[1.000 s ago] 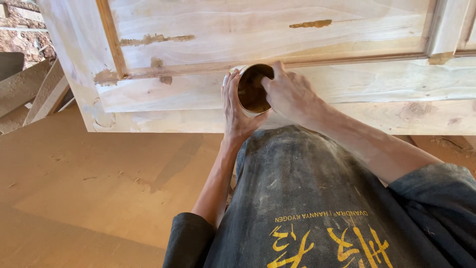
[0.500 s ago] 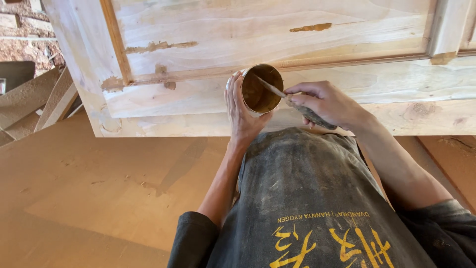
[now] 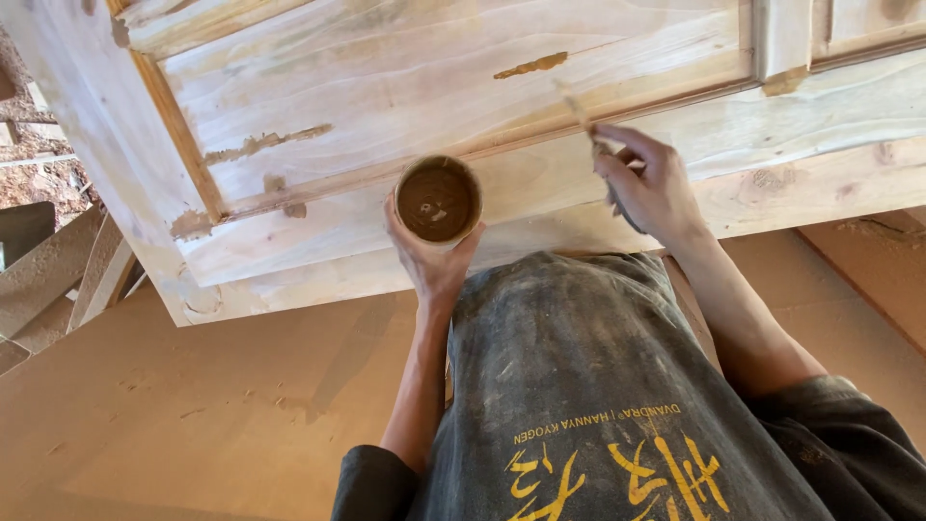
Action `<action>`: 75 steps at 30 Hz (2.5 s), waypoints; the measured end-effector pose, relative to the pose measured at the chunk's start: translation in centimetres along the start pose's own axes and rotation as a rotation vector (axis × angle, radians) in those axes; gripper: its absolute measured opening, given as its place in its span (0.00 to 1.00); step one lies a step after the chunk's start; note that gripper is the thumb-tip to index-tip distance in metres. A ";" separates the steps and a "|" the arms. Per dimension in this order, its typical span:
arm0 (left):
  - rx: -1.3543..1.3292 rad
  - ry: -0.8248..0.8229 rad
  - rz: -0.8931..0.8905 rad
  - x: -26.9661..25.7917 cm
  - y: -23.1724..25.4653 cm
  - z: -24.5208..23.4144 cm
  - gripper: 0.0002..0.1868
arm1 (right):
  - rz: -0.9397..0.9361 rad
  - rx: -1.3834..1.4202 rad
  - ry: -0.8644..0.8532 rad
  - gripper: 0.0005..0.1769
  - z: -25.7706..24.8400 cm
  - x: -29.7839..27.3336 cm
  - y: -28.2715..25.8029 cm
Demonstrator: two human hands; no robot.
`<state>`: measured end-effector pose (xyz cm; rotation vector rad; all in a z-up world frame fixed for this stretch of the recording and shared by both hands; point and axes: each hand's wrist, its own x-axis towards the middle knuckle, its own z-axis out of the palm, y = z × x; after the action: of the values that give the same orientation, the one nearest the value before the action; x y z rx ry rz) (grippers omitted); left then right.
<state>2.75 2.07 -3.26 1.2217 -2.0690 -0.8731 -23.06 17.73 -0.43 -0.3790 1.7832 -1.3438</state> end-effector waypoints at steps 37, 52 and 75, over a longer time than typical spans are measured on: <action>-0.040 -0.063 -0.250 0.7 1.8 -1.8 0.65 | -0.161 -0.788 0.261 0.29 1.0 4.9 4.9; -0.073 -0.027 -0.335 0.5 2.8 -1.9 0.65 | -0.161 -0.771 0.287 0.28 -0.3 4.8 5.2; -0.008 -0.082 -0.351 -0.4 2.3 -2.8 0.64 | -0.308 -0.786 0.355 0.23 -3.3 5.3 7.1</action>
<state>3.81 2.57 0.20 1.5992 -1.9403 -1.1030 -27.04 18.93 -8.94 -0.9073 2.6096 -0.8772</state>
